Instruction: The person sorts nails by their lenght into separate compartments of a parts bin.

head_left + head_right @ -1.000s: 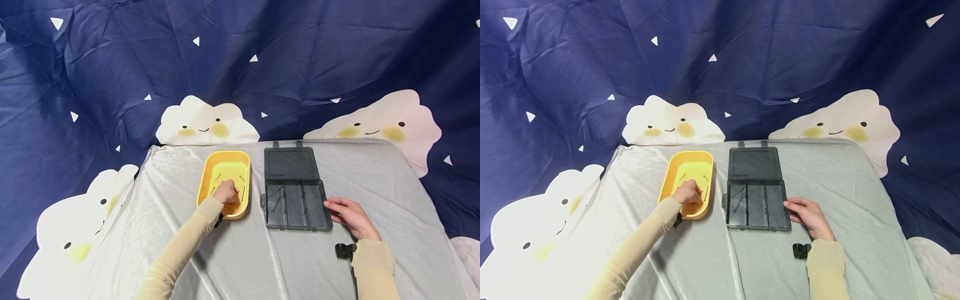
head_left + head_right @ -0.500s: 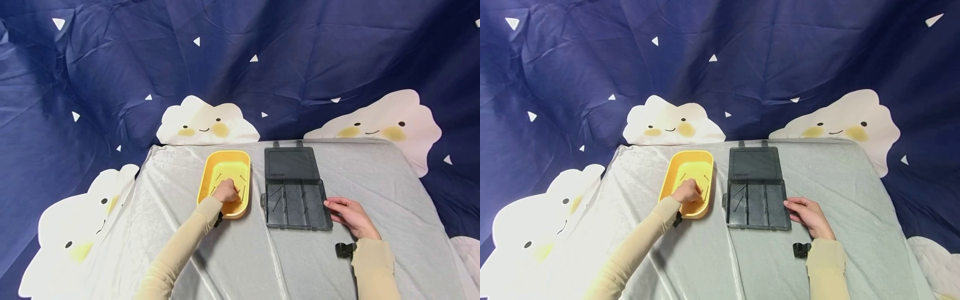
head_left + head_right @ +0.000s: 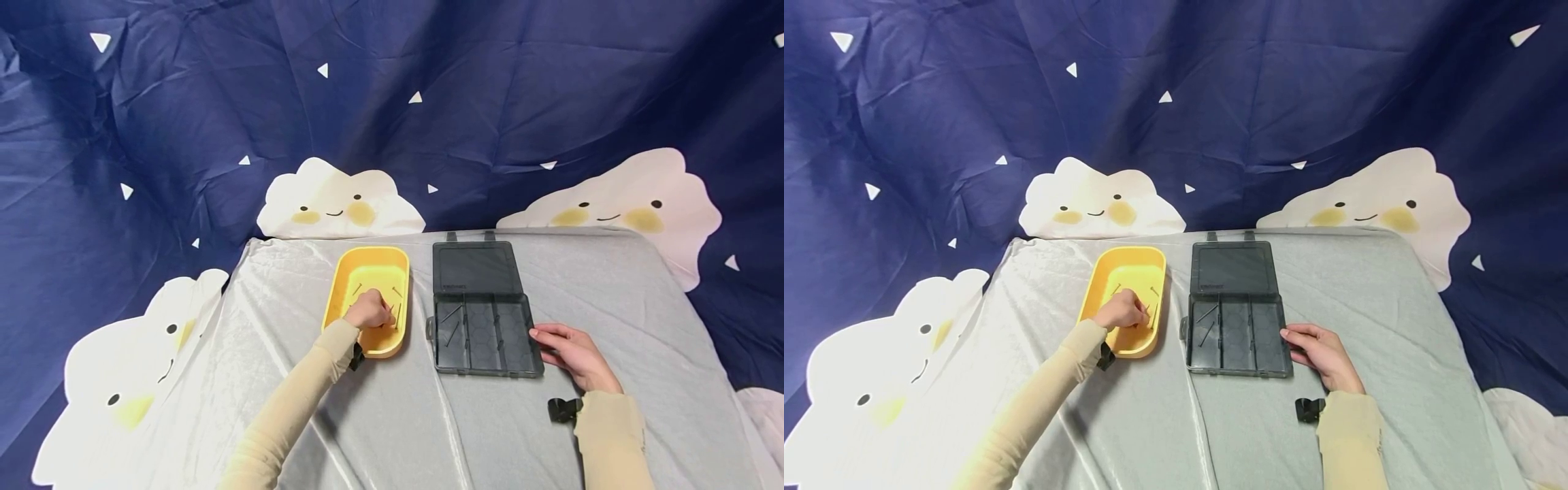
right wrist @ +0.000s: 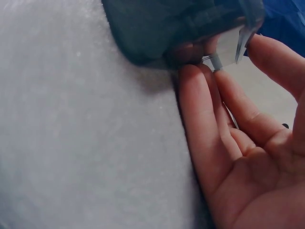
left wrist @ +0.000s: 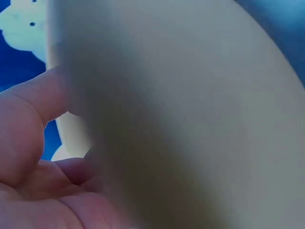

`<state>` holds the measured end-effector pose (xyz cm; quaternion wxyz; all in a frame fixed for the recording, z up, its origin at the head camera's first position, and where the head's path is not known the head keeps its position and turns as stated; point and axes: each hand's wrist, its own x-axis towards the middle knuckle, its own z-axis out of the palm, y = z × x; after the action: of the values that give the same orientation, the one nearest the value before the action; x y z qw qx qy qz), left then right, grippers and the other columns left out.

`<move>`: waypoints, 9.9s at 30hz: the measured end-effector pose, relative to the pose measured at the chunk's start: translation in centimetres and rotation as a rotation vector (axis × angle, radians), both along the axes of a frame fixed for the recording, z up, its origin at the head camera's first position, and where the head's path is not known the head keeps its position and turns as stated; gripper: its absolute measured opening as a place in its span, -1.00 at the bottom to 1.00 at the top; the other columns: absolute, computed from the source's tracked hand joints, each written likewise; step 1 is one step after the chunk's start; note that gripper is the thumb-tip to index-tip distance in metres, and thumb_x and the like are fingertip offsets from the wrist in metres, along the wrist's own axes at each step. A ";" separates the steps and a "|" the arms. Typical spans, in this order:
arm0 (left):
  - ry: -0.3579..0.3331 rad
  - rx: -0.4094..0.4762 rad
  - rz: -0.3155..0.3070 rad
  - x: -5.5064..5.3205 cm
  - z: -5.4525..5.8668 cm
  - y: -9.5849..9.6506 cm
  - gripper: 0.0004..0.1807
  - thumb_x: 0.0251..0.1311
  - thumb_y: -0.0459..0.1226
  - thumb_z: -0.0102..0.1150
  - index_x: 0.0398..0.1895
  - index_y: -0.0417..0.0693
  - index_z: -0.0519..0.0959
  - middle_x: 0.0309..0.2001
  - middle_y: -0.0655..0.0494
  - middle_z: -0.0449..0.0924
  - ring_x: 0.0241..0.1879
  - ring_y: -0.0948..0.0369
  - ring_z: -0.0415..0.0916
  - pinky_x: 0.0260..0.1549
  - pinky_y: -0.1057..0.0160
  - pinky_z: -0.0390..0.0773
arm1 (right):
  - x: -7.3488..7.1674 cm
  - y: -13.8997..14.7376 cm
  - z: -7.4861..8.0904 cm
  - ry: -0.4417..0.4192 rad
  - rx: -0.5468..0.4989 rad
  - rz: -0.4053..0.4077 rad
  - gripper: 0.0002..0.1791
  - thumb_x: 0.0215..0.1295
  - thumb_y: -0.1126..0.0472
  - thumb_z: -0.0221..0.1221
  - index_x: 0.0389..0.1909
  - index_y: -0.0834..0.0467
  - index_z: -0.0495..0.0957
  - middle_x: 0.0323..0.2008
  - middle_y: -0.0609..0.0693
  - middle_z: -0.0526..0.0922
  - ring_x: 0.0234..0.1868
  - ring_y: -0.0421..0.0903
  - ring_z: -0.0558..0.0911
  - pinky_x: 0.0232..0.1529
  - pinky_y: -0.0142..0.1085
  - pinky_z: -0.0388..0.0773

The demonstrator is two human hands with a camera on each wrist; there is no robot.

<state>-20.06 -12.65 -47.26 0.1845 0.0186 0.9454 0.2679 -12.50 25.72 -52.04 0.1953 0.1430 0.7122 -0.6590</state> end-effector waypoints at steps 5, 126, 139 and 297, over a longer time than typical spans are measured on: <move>0.015 0.103 0.020 0.0 0.9 -0.3 -0.81 -0.06 -0.36 0.34 -0.72 -0.08 0.57 -0.75 0.22 0.42 -0.68 0.31 0.35 -0.64 0.44 0.33 | 0.0 0.0 -0.1 0.000 0.004 -0.004 -0.44 0.21 -0.02 0.30 0.14 0.19 0.46 -0.34 -0.43 0.59 -0.27 -0.48 0.60 -0.24 -0.47 0.63; -0.185 0.663 -0.011 5.5 0.3 8.0 -0.74 0.06 -0.53 0.21 -0.13 -0.48 0.59 -0.27 -0.32 0.69 -0.56 0.35 0.54 -0.38 0.28 0.66 | 0.1 0.1 -0.4 0.019 -0.041 -0.018 -0.77 0.21 0.01 0.30 -0.14 -0.08 0.55 -0.34 -0.44 0.60 -0.26 -0.49 0.59 -0.25 -0.49 0.63; 0.056 0.386 -0.160 6.0 -0.3 8.3 -0.83 -0.02 -0.47 0.20 -0.33 -0.26 0.71 -0.48 0.01 0.72 -0.61 0.47 0.41 -0.60 0.53 0.36 | 0.0 0.2 -0.3 0.021 -0.038 -0.017 -0.84 0.22 0.02 0.29 -0.20 -0.14 0.55 -0.35 -0.44 0.60 -0.28 -0.48 0.59 -0.26 -0.49 0.62; 0.176 -0.054 0.225 -0.5 -3.0 -1.5 -0.80 -0.24 -0.36 0.50 -0.53 -0.16 0.62 -0.45 -0.02 0.63 -0.44 0.12 0.49 -0.42 0.31 0.51 | 0.0 -0.1 -0.1 0.002 -0.029 -0.025 -0.59 0.21 0.01 0.31 0.02 0.07 0.53 -0.35 -0.44 0.61 -0.27 -0.48 0.61 -0.25 -0.48 0.63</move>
<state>-20.59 -14.15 -50.24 0.0702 -0.0690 0.9610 0.2586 -12.47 25.67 -52.10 0.1885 0.1482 0.7010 -0.6717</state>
